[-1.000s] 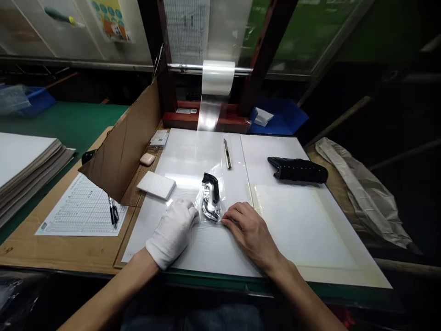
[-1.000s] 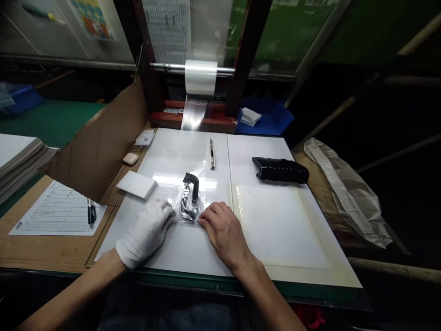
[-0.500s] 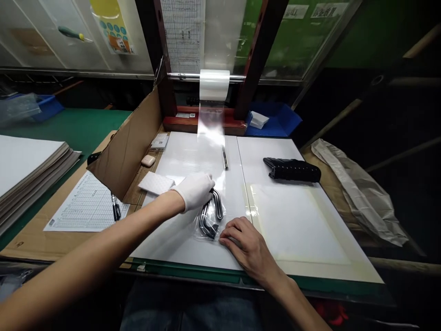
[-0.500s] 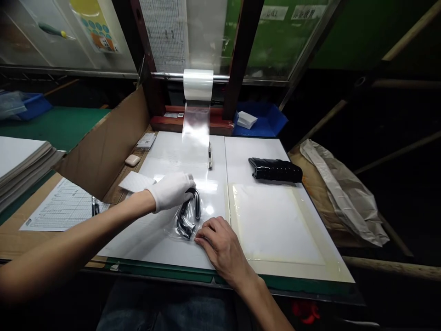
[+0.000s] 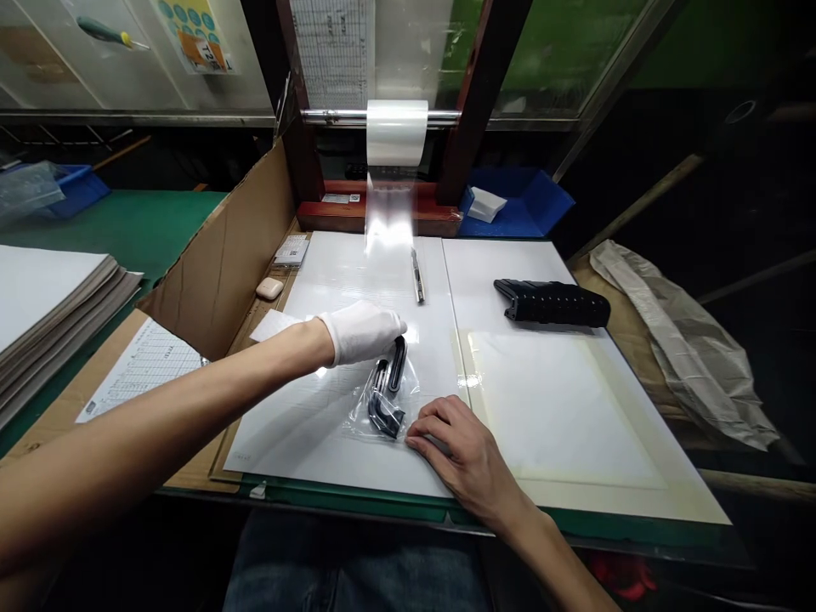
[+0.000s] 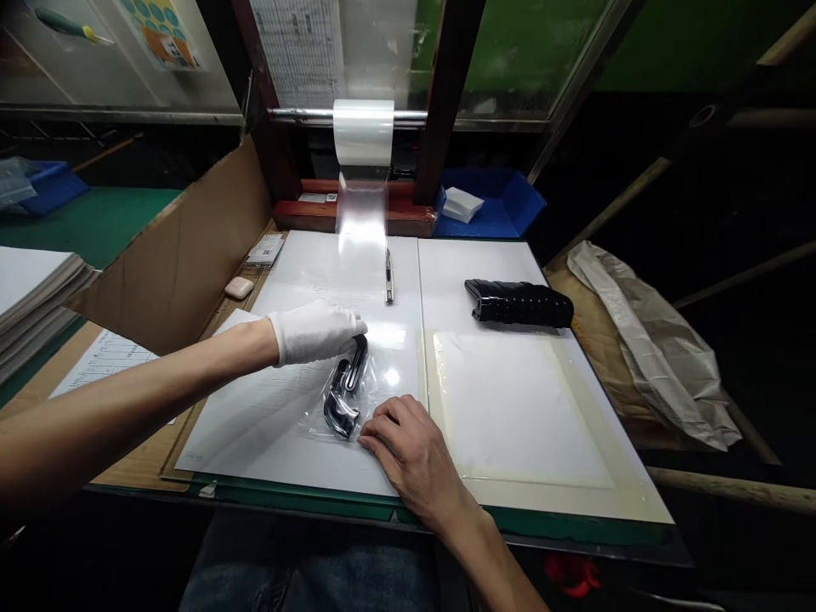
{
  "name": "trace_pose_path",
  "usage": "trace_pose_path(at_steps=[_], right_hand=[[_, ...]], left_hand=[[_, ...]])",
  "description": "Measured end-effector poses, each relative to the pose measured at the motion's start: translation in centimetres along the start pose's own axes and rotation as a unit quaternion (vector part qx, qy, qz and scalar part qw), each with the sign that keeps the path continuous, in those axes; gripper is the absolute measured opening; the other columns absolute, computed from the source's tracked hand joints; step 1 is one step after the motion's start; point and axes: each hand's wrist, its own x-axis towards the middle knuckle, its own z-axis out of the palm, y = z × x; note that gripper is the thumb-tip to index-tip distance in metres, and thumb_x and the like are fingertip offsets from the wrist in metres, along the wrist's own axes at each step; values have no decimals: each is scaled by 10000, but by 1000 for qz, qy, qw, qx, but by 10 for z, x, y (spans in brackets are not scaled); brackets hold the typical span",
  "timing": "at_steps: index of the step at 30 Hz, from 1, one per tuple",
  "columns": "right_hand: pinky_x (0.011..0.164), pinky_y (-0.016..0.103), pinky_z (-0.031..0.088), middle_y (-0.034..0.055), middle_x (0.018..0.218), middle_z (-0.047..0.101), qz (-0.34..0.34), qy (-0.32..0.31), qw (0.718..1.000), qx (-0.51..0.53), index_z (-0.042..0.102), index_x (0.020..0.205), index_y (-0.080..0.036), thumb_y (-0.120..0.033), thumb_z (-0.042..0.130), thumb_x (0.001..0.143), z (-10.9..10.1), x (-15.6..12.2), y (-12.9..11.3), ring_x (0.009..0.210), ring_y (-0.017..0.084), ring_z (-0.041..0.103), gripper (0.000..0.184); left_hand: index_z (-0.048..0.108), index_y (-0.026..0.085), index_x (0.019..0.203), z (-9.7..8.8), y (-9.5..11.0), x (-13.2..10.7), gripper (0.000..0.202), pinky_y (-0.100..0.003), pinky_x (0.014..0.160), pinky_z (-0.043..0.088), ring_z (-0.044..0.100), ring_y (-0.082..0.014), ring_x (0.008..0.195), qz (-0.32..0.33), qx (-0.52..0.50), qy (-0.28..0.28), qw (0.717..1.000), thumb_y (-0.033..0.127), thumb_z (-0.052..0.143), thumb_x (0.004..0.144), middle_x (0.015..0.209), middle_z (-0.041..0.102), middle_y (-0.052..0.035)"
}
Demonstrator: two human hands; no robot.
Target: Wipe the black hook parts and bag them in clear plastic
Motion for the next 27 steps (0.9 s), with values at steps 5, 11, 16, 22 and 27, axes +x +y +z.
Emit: trace_pose_path(at_steps=[5,11,16,22,27], right_hand=[[780,341,557,52,991,657,16,5,999,33,670,1050,-237,-225,604,974,-9,1,-3,931,197,625,102],[756,311,582,57,1025,683,102,53,993,29,683,1042,-214,-383,551,1005,-50,43,13,929,181,652,217],[923,382,523,51,1081,705,184,79,977,-67,696,1079,-189,-379,553,1005,-63,138,55,995,190,648,249],[987,482,509,86,1210,642,250,64,950,-178,642,1149,-157,-380,639,964,-40,228,80,1110,238,624,289],[882,413,566,76,1143,656,272,55,937,-212,631,1156,-155,-384,628,975,-50,230,96,993,202,657,292]], left_hand=[[710,86,981,6,3,-6,220,-323,643,472,670,-237,777,1,-4,4,1000,137,502,934,956,701,-144],[638,104,1124,16,13,-26,417,-320,683,494,632,-230,818,-25,-52,42,997,430,394,1035,1046,647,-130],[570,56,1271,23,21,-29,680,-437,807,508,595,-349,982,-53,-66,50,995,619,600,890,1159,611,-194],[624,66,1181,19,30,-29,662,-435,797,529,629,-346,953,-72,-75,69,992,610,709,813,1110,650,-198],[600,123,1262,11,1,-25,562,-378,762,548,667,-274,879,-117,-123,155,973,539,661,888,1027,708,-118]])
